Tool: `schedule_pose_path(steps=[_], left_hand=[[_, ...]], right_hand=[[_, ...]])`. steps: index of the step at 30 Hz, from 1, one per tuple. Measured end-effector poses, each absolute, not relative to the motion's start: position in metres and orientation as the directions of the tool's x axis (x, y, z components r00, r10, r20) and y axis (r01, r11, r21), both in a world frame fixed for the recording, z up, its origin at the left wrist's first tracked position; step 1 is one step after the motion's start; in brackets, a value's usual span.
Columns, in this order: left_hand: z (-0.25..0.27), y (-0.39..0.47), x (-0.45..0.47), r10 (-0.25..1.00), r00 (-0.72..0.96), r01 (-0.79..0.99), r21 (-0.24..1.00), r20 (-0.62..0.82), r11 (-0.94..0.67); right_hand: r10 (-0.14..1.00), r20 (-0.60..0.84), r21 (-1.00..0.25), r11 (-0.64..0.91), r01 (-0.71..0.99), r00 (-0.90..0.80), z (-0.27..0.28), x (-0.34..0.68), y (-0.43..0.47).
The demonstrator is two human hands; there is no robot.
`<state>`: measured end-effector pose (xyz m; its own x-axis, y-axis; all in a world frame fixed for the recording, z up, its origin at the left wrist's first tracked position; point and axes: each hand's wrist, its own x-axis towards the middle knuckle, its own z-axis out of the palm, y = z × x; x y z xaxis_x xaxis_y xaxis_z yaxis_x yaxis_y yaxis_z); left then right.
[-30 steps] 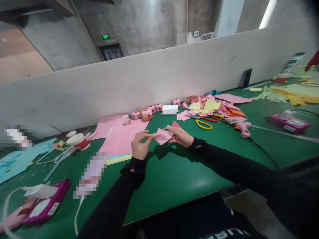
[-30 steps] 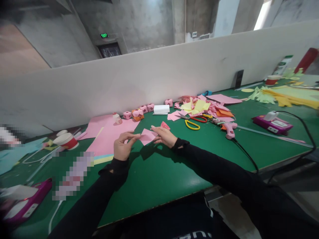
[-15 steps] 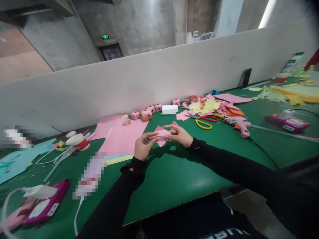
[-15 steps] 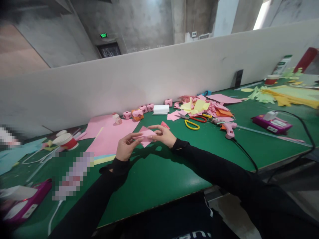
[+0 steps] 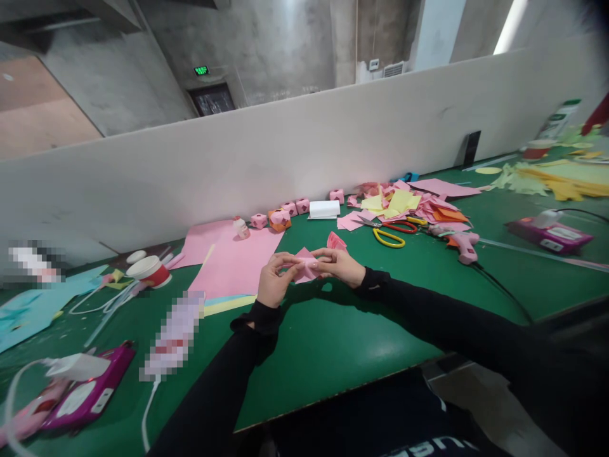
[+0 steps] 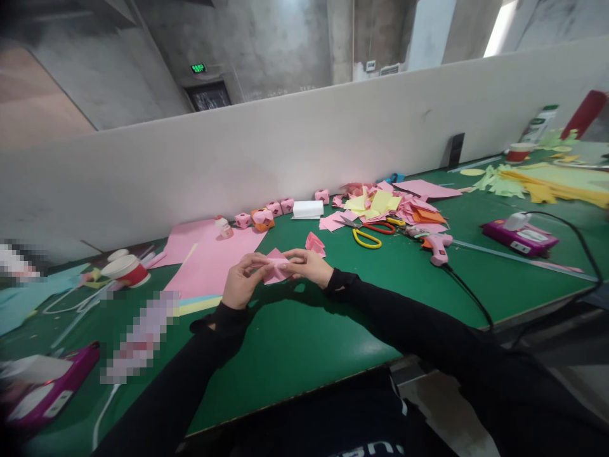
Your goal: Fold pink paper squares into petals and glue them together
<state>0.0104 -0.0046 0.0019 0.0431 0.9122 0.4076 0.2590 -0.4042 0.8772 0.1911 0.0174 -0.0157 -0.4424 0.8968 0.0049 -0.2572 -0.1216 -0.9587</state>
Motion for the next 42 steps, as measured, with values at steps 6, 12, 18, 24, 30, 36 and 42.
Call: schedule_pose_path(steps=[6,12,18,24,30,36,42], left_hand=[[0.002,-0.005,0.013,0.951,0.003,0.171,0.937,0.309,-0.305],[-0.001,-0.007,0.016,0.957,0.011,0.213,0.934,0.291,-0.286],[-0.004,-0.007,0.014,0.92,-0.067,0.412,0.851,0.386,-0.327],[-0.004,-0.008,0.012,0.861,-0.126,0.459,0.798,0.493,-0.39],[-0.002,-0.012,0.015,0.827,-0.019,0.574,0.684,0.561,-0.451],[-0.004,-0.015,0.016,0.777,0.112,0.65,0.546,0.619,-0.528],[-0.007,-0.014,0.014,0.765,0.194,0.665,0.491,0.614,-0.563]], right_hand=[[0.933,0.048,-0.961,-0.055,-0.272,-0.358,-0.018,0.191,0.022],[0.943,0.143,-0.973,0.078,-0.216,-0.301,-0.02,0.188,0.018],[0.949,0.188,-0.982,0.172,-0.082,-0.253,-0.028,0.18,0.011],[0.971,0.152,-0.988,0.149,-0.03,-0.185,-0.03,0.177,0.01],[0.937,0.298,-0.938,0.323,0.126,-0.182,-0.024,0.181,0.004],[0.81,0.508,-0.752,0.583,0.308,-0.294,-0.019,0.186,-0.001],[0.772,0.517,-0.71,0.628,0.318,-0.371,-0.017,0.186,-0.005]])
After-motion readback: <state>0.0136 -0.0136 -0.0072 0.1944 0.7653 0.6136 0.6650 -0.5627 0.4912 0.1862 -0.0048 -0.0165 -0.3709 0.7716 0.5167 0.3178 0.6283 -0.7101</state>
